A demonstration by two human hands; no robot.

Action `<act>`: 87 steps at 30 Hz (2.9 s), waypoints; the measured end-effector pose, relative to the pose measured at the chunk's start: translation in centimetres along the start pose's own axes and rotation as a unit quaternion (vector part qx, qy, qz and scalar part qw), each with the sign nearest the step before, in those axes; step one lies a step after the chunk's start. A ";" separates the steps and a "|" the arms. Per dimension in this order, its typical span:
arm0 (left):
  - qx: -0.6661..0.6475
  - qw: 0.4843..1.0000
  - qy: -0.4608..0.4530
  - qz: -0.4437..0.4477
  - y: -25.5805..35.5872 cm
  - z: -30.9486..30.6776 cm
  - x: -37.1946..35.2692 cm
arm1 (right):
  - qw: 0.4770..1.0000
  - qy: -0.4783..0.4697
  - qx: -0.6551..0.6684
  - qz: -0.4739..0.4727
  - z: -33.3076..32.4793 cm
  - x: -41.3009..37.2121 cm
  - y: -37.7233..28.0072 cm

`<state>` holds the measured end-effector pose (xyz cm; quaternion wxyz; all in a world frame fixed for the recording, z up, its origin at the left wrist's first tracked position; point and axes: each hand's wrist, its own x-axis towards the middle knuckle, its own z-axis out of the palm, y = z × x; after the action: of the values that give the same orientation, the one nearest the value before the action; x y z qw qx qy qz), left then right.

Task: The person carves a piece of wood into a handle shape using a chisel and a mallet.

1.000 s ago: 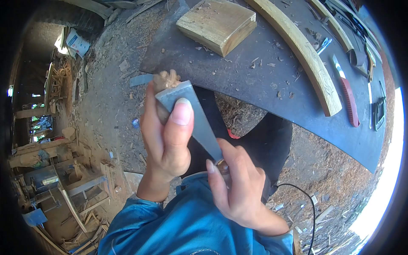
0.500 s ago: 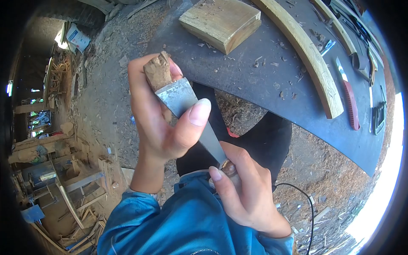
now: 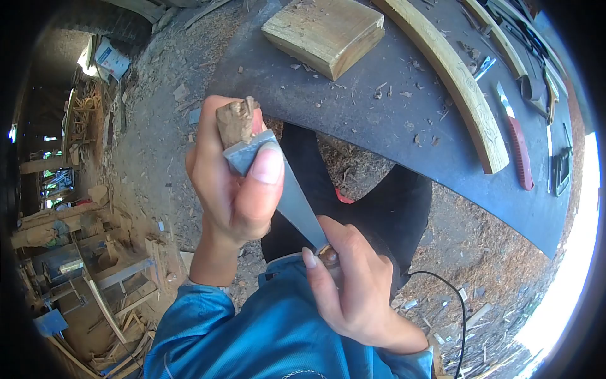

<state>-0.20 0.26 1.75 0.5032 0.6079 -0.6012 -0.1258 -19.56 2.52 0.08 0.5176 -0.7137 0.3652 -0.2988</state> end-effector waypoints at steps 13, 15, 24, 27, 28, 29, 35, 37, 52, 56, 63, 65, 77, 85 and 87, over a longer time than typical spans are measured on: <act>-0.060 0.998 0.029 -0.014 -0.1 -0.1 0.4 | 0.999 -0.037 0.013 0.018 -1.1 0.4 -0.9; 0.009 0.997 0.027 0.075 -0.9 -0.6 1.3 | 0.997 -0.057 0.034 0.037 -1.6 0.2 -1.1; 0.045 0.995 0.018 0.092 -0.7 -0.6 1.2 | 0.997 -0.061 0.041 0.023 -1.4 -0.2 -0.8; 0.027 0.996 0.020 0.083 -0.7 -0.3 1.1 | 0.999 -0.014 0.025 -0.029 -0.2 -0.2 -0.2; 0.023 0.996 0.022 0.085 -0.8 -0.2 1.0 | 0.999 -0.006 0.009 -0.037 -0.1 -0.2 -0.1; 0.018 0.996 0.025 0.088 -0.8 0.0 0.9 | 0.999 0.002 -0.009 -0.045 0.1 -0.1 0.0; -0.082 0.994 0.017 -0.070 1.8 0.8 -0.5 | 0.980 0.089 -0.133 -0.120 1.1 0.8 1.2; -0.106 0.992 0.018 -0.061 1.7 0.8 -0.2 | 0.980 0.088 -0.123 -0.130 0.7 1.1 1.1; -0.069 0.996 0.040 0.042 -0.1 0.4 0.8 | 0.999 -0.037 0.028 0.006 -1.3 0.2 -0.9; -0.029 0.999 0.030 0.028 -0.1 0.5 0.4 | 1.000 -0.020 0.009 -0.015 -0.8 -0.1 -0.5; 0.056 0.998 -0.014 0.014 0.6 -0.4 -0.6 | 0.999 0.019 -0.042 -0.025 0.4 -0.2 -0.7; 0.013 0.999 -0.004 -0.038 0.6 -0.4 -1.1 | 0.997 0.025 -0.059 -0.035 0.5 0.1 -0.9; -0.002 0.983 0.136 0.122 -1.7 1.0 0.2 | 0.994 -0.061 0.090 0.033 -0.8 0.1 -1.5; -0.081 0.967 0.224 0.090 -1.6 2.2 0.8 | 0.982 -0.094 0.157 0.044 -1.1 0.3 -2.0; -0.087 0.971 0.199 0.096 -1.5 2.2 0.8 | 0.982 -0.091 0.160 0.048 -1.1 0.4 -1.9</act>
<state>-0.78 -1.79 -0.09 0.6732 0.5143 -0.5313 -0.0054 -19.78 2.01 2.26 0.6700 -0.6275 0.2975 -0.2622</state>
